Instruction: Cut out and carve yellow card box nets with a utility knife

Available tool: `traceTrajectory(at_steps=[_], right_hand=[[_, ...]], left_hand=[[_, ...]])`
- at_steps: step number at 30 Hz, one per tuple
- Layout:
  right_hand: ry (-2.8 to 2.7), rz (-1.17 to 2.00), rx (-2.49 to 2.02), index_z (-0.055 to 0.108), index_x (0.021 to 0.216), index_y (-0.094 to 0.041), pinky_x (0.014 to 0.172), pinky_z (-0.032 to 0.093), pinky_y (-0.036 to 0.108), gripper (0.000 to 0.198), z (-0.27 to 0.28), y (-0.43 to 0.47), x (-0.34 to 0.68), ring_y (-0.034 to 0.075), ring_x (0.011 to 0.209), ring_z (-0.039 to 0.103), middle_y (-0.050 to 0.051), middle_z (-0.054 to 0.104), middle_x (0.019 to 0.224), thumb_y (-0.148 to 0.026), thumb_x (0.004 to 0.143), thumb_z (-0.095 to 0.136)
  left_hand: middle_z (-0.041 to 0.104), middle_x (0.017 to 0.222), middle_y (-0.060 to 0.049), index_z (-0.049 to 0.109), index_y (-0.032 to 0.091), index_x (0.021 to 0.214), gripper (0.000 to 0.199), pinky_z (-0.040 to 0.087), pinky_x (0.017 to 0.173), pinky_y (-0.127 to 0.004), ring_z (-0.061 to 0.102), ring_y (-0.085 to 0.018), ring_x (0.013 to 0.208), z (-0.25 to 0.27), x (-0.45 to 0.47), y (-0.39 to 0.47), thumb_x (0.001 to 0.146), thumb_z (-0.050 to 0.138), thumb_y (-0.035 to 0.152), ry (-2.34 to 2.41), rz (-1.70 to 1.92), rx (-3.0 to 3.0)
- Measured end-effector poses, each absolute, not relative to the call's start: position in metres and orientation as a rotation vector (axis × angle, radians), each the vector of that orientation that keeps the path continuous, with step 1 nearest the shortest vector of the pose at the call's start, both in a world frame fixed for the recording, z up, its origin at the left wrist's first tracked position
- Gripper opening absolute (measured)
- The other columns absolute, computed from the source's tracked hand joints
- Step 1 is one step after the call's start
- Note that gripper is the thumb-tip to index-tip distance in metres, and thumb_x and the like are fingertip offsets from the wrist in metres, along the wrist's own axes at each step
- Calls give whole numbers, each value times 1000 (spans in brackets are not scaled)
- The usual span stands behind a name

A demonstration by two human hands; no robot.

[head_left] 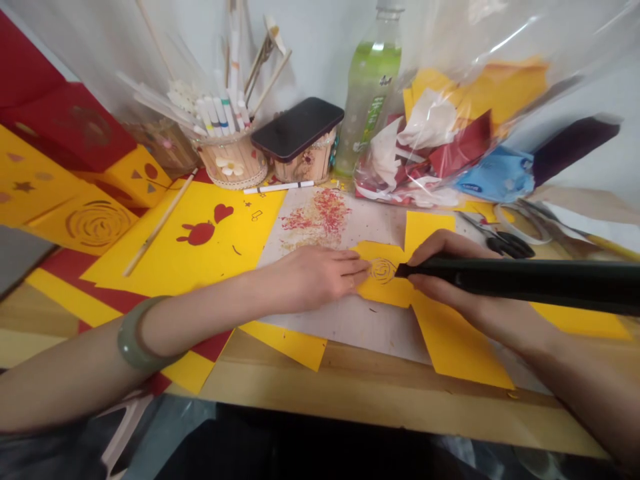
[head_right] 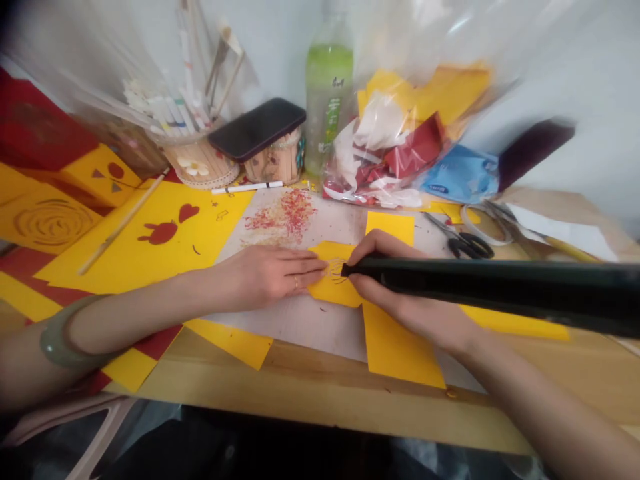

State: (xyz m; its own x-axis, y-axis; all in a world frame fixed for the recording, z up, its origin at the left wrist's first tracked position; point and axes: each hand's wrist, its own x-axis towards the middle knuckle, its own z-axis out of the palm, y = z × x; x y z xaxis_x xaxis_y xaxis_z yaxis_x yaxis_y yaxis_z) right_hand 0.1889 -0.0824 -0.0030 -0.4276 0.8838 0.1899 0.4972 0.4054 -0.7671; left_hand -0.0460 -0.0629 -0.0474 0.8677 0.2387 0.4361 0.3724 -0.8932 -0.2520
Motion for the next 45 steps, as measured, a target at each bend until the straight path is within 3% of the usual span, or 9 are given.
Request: traceTrajectory(at_steps=[4,10,15,22,33,45], right_hand=[[-2046,1045,-1214,59,84,-24,57,49,25,10,13,-82,187,16,67,61,0,65,74,-21,76,64],[-2268,1039,-1138,59,79,-21,59,47,26,3,22,-66,180,15,67,58,0,63,73,-23,77,60],[-2222,991,-1108,57,83,-22,67,47,26,2,-3,-65,176,16,75,58,0,63,80,-20,82,56],[-2128,911,-1137,54,86,-21,58,44,24,8,-30,-75,180,13,65,57,0,64,79,-24,81,59],[-2164,833,-1184,54,82,-21,53,42,23,8,-26,-76,174,12,57,53,-1,63,70,-28,80,59],[-2155,780,-1249,54,79,-22,51,43,23,7,-25,-79,171,12,53,51,-2,60,64,-27,78,59]], left_hand=[[70,107,-2,68,18,98,22,52,88,-30,64,-16,102,-43,-53,-52,94,46,14,-400,-633,-2711],[72,93,-1,70,18,87,23,54,73,-26,66,-15,86,-41,-50,-53,94,47,16,-443,-658,-2685],[71,90,-2,69,17,86,25,54,68,-24,65,-13,80,-43,-48,-57,93,46,15,-498,-645,-2684],[69,86,-6,68,18,94,19,54,69,-24,64,-14,81,-40,-43,-70,94,49,20,-576,-558,-2676],[68,83,-7,68,16,90,24,55,66,-28,65,-16,78,-39,-39,-78,95,45,19,-600,-557,-2618],[70,84,-6,68,14,90,16,56,65,-27,65,-17,76,-43,-37,-81,91,52,16,-642,-610,-2578]])
